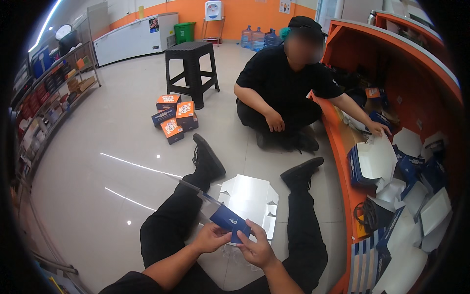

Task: The person folds flat cardboard cutouts into food boxes by hand while sitting on the floor and tosses the assembled boxes aside.

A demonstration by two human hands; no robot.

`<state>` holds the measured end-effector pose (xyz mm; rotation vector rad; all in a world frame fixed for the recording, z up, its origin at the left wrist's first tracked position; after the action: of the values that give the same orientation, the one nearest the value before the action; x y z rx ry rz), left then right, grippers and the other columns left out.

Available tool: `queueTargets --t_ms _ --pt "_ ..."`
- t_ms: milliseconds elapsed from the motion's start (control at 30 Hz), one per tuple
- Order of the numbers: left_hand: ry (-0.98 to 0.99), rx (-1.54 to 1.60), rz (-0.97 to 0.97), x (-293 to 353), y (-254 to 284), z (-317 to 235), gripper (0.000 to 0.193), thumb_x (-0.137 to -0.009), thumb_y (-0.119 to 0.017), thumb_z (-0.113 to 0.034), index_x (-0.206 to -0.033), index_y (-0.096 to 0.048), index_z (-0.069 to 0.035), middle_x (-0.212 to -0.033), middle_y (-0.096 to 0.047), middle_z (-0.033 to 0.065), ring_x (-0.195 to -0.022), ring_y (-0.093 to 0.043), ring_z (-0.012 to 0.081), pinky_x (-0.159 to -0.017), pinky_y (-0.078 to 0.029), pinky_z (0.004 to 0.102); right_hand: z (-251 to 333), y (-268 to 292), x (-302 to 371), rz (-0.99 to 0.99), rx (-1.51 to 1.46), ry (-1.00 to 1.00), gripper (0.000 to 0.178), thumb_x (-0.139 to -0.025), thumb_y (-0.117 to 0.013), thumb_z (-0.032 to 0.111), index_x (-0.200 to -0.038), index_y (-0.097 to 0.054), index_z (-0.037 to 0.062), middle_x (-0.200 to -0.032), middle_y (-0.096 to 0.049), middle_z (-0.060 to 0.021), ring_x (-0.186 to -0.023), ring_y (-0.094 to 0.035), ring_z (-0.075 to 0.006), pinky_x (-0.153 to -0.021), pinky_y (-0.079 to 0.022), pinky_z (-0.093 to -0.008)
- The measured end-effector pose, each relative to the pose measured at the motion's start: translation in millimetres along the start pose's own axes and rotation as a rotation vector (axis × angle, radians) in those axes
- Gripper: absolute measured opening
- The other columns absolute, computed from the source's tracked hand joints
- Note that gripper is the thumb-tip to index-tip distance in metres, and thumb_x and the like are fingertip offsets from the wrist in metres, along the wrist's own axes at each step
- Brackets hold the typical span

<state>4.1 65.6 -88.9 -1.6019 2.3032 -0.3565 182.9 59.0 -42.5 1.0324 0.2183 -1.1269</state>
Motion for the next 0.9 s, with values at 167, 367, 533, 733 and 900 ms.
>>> queueTargets --t_ms 167,367,533,733,900 --pt "-0.022 -0.444 -0.127 12.2 -16.7 -43.9 0.024 -0.094 -0.071 -0.013 -0.114 -0.07 0.001 -0.102 -0.075 0.0078 -0.089 -0.067 0.0109 -0.079 -0.054 0.0278 23.6 18.4 -13.2 -0.036 -0.13 -0.023 0.04 -0.085 -0.08 0.015 -0.124 -0.071 0.0078 -0.142 -0.048 -0.0297 -0.126 -0.055 -0.0443 -0.101 -0.051 -0.046" --pt "-0.265 -0.471 -0.356 61.0 -36.0 -115.6 0.021 -0.087 -0.075 -0.007 -0.107 -0.072 0.001 -0.097 -0.075 0.0087 -0.089 -0.07 0.011 -0.077 -0.056 0.0263 102.3 46.0 -74.2 0.015 -0.232 0.204 0.039 -0.087 -0.08 0.016 -0.124 -0.071 0.0053 -0.141 -0.048 -0.0309 -0.127 -0.055 -0.0424 -0.104 -0.05 -0.0439" --pt "-0.351 -0.792 -0.371 98.8 -61.0 -152.1 0.025 -0.088 -0.071 0.001 -0.112 -0.067 0.005 -0.107 -0.072 0.0094 -0.094 -0.069 0.0153 -0.083 -0.056 0.0293 131.8 45.5 -74.3 -0.02 -0.316 0.197 0.04 -0.092 -0.075 0.022 -0.13 -0.069 0.0145 -0.146 -0.047 -0.0259 -0.131 -0.052 -0.0407 -0.107 -0.045 -0.0436" --pt "-0.196 -0.902 -0.223 121.0 -77.7 -153.1 0.035 -0.089 -0.074 -0.006 -0.121 -0.063 0.004 -0.109 -0.072 0.0119 -0.097 -0.07 0.0193 -0.085 -0.056 0.032 121.5 33.2 -48.3 -0.057 -0.576 -0.047 0.035 -0.089 -0.078 0.015 -0.122 -0.072 0.0074 -0.136 -0.058 -0.0207 -0.117 -0.064 -0.0303 -0.096 -0.054 -0.0355" --pt "-0.122 -1.345 0.527 125.5 -101.0 -174.8 0.058 -0.084 -0.079 -0.014 -0.138 -0.059 -0.01 -0.128 -0.067 0.0086 -0.121 -0.061 0.0303 -0.104 -0.048 0.0382 39.9 20.7 -33.8 -0.148 -0.974 -0.682 0.035 -0.099 -0.066 0.027 -0.113 -0.072 -0.005 -0.102 -0.073 -0.0106 -0.097 -0.067 -0.0162 -0.09 -0.052 -0.0286"
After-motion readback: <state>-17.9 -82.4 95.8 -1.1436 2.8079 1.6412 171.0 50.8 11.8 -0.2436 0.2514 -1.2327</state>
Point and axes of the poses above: each hand's wrist, its own x-axis away from the middle knuckle, its own y-axis out of the back of the hand, z = x × y, the point moved 4 cm from there along -x, towards the middle knuckle
